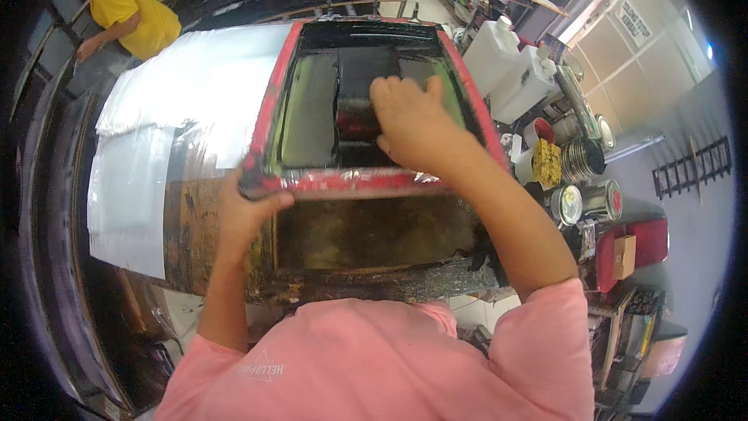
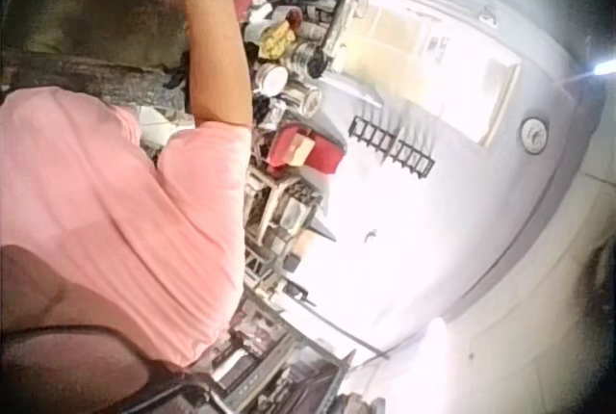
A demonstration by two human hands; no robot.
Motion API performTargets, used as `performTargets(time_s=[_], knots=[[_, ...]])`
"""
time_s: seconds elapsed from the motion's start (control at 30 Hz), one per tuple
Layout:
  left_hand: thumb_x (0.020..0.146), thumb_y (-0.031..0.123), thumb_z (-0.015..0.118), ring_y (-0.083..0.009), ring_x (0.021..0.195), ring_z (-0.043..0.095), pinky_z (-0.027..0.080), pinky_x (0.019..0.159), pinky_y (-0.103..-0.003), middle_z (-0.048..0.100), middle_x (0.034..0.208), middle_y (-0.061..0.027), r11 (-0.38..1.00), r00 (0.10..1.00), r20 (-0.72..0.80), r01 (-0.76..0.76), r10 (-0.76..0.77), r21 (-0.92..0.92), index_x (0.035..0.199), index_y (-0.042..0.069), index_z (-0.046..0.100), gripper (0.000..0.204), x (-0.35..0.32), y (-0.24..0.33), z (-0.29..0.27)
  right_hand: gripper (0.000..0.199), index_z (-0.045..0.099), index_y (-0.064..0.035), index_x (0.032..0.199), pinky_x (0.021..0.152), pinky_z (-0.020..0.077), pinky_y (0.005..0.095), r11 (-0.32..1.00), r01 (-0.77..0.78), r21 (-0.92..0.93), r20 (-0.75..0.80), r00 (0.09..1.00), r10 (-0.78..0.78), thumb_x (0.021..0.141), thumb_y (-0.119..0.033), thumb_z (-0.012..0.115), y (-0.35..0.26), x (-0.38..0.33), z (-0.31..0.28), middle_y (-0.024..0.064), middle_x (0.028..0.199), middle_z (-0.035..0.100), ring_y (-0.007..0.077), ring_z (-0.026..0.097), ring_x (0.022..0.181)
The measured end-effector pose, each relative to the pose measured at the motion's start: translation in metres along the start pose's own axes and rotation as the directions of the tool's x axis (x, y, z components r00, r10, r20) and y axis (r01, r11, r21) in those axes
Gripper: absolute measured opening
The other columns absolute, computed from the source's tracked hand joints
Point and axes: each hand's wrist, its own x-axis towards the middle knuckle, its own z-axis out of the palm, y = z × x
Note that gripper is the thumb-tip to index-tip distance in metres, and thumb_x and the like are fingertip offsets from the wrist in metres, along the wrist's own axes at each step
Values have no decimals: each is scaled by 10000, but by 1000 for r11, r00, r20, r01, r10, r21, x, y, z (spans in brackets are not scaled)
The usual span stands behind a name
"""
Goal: The person performs screen printing by placing a plastic sheet on a flat surface, lowering a screen frame, and using a squeegee to apply black ink across the screen repeatedly for several sheets.
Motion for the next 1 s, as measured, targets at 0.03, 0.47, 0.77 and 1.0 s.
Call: performTargets(time_s=[0.03,0.47,0.77,1.0], knots=[[567,407,1033,-266,965,622,519,850,-431,650,1045,-92,983,996,10,-85,84,165,1341,102,680,904,2,-27,9,571,433,-37,1248,978,345,561,998,-38,-51,67,997,41,801,-123,778,10,-3,19,153,1161,578,371,572,1148],[443,702,934,-266,932,478,342,878,-446,488,927,-37,644,986,43,-137,159,753,1405,125,701,1145,-26,-85,7,236,518,-89,1085,1004,353,620,996,-77,-42,-118,990,71,872,5,556,31,64,138,99,1047,545,313,577,1045],[436,632,972,-258,932,500,377,899,-444,554,957,-42,706,964,6,-198,265,680,1415,87,684,1157,-24,-79,9,569,452,-55,1211,984,361,579,999,-16,-42,34,999,17,761,-70,800,128,151,132,127,1127,596,343,609,1143],[700,236,1008,-206,1261,576,480,1090,-368,595,1427,-124,979,966,-212,-175,149,-109,1565,-35,451,1063,-20,-35,30,453,535,-72,1159,984,347,549,994,-92,63,58,994,89,769,-150,752,-33,-21,-4,130,1094,557,339,569,1108]])
